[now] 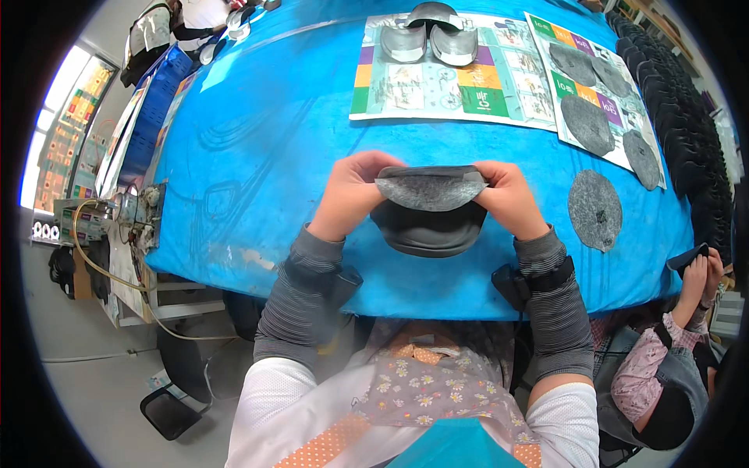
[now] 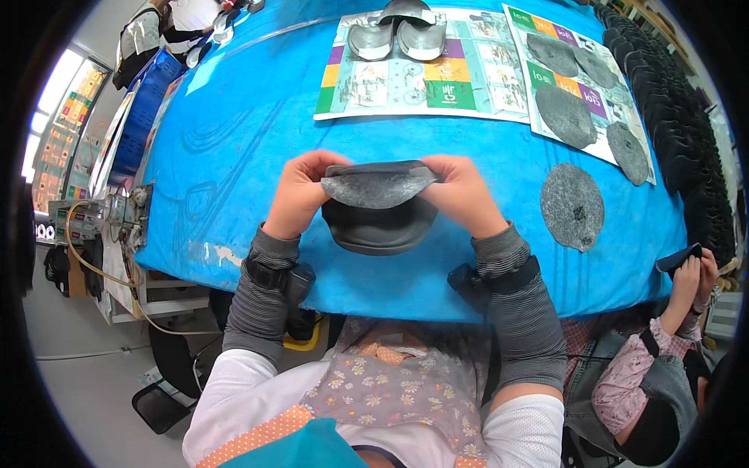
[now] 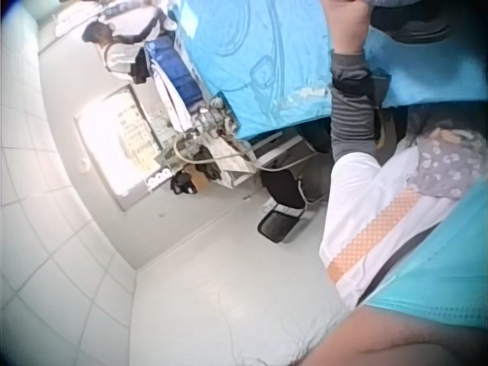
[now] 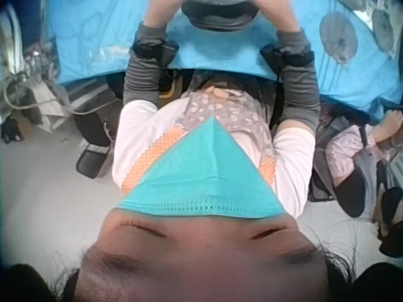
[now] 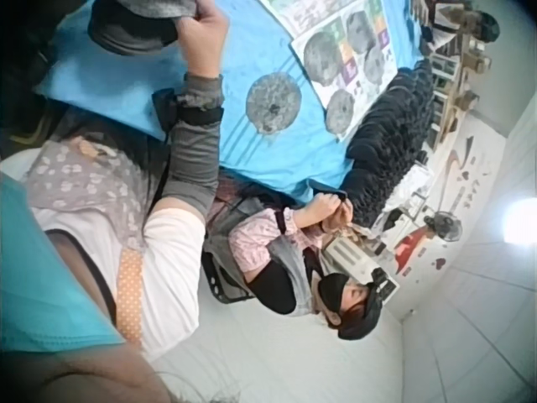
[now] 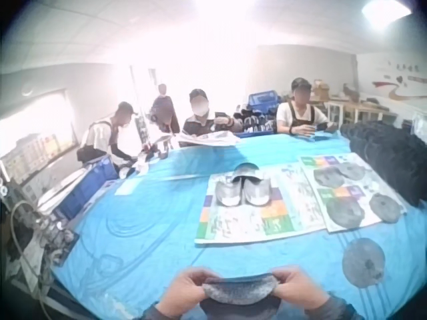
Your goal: Assembling shoe upper components by placing felt inserts into leather pieces.
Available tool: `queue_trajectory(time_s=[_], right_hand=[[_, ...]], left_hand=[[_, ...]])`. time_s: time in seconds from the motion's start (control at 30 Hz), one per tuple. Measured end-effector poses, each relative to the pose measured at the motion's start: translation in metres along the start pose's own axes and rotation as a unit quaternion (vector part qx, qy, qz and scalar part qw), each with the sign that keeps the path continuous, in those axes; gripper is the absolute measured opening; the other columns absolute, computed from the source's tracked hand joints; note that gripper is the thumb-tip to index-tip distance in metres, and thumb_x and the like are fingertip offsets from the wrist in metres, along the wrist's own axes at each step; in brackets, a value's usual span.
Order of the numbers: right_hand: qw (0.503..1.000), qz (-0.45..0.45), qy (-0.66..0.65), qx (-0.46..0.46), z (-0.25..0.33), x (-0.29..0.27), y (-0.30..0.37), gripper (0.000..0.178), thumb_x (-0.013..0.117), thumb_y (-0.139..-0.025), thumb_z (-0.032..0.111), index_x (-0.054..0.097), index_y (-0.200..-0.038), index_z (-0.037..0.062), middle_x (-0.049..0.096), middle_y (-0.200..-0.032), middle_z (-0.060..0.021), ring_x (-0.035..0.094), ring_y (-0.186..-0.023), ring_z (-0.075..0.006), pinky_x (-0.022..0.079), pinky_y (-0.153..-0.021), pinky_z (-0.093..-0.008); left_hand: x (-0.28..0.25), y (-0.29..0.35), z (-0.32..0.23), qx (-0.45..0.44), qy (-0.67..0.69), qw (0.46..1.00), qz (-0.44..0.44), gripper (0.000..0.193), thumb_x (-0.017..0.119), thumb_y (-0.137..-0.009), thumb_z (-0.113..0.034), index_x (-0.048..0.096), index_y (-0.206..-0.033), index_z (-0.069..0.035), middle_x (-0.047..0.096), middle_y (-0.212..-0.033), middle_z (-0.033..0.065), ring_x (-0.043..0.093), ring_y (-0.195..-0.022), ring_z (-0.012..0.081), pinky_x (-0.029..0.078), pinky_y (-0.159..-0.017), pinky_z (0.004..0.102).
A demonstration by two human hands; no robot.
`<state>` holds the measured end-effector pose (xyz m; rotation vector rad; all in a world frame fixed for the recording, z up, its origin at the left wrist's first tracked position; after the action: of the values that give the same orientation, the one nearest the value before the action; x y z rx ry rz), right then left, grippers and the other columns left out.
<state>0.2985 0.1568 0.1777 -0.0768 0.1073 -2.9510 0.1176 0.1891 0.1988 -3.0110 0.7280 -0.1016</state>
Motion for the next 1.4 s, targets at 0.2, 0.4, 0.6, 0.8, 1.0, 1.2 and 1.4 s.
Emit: queue_trajectory(time_s=[0.2,0.4,0.6,0.8,1.0,1.2,1.4], right_hand=[[0.998,0.022,-0.066,0.013,0.001,-0.004,0.001,0.022,0.061,-0.084,0.003,0.065,-0.104,-0.0039,0.066,-0.092,-0.0025,0.058,-0.082,-0.0066,0.048,-0.073,-0.0212],[0.998,0.028,-0.056,0.029,0.003,0.005,0.001,0.021,0.059,-0.085,0.004,0.066,-0.103,-0.0039,0.067,-0.095,-0.0045,0.059,-0.084,-0.0076,0.048,-0.075,-0.0215],[0.996,-0.015,-0.051,-0.066,0.020,0.001,0.005,0.017,0.060,-0.085,0.002,0.067,-0.100,-0.0010,0.066,-0.096,-0.0056,0.059,-0.088,-0.0095,0.047,-0.079,-0.0227],[0.996,-0.014,-0.063,-0.058,0.026,0.002,0.004,0.016,0.060,-0.082,-0.001,0.067,-0.096,-0.0001,0.065,-0.092,-0.0042,0.059,-0.086,-0.0102,0.046,-0.078,-0.0234],[0.991,0.029,0.045,-0.124,0.033,0.020,0.008,0.018,0.061,-0.079,-0.004,0.067,-0.095,0.0003,0.064,-0.089,-0.0047,0.059,-0.085,-0.0123,0.046,-0.077,-0.0244],[0.991,0.060,0.044,-0.108,0.035,0.019,0.007,0.023,0.062,-0.078,-0.006,0.069,-0.098,0.0018,0.066,-0.090,-0.0063,0.060,-0.086,-0.0129,0.047,-0.076,-0.0248],[0.987,0.022,0.081,-0.135,0.035,0.022,0.008,0.015,0.067,-0.077,0.001,0.068,-0.092,0.0012,0.065,-0.089,-0.0056,0.060,-0.082,-0.0123,0.047,-0.074,-0.0245]], left_hand=[[-0.003,0.003,0.002,-0.037,0.050,0.998,0.030,0.013,0.065,-0.083,-0.004,0.065,-0.094,0.002,0.066,-0.093,0.0044,0.059,-0.084,0.0084,0.049,-0.076,0.0231],[0.008,0.002,-0.015,0.024,0.012,1.000,0.016,0.016,0.064,-0.079,0.004,0.066,-0.094,0.002,0.067,-0.095,0.0092,0.063,-0.086,0.0133,0.051,-0.078,0.0266],[0.014,0.006,-0.021,0.085,0.030,0.995,0.037,0.017,0.061,-0.077,0.008,0.066,-0.093,0.003,0.067,-0.098,0.0138,0.064,-0.088,0.0181,0.051,-0.081,0.0294],[0.017,0.011,-0.039,0.190,-0.073,0.979,0.019,0.018,0.064,-0.076,0.008,0.067,-0.093,0.002,0.067,-0.100,0.0141,0.065,-0.089,0.0195,0.051,-0.079,0.0291],[0.029,0.014,-0.030,0.222,-0.141,0.962,0.075,0.018,0.066,-0.074,0.007,0.067,-0.091,0.000,0.067,-0.096,0.0131,0.063,-0.086,0.0189,0.050,-0.074,0.0279],[0.032,0.011,-0.035,0.183,-0.109,0.972,0.102,0.019,0.067,-0.073,0.007,0.068,-0.091,0.000,0.067,-0.095,0.0118,0.063,-0.086,0.0189,0.050,-0.075,0.0288],[0.034,0.012,-0.029,0.184,-0.176,0.965,0.067,0.017,0.068,-0.074,0.005,0.068,-0.090,-0.001,0.065,-0.086,0.0084,0.061,-0.082,0.0167,0.049,-0.074,0.0283]])
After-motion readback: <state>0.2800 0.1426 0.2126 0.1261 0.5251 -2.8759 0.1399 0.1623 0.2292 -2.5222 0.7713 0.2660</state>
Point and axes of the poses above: each hand's wrist, its own y-axis away from the middle knuckle, its own x-axis out of the palm, z = x × y, the point moved 9 cm from there along -y, towards the middle knuckle
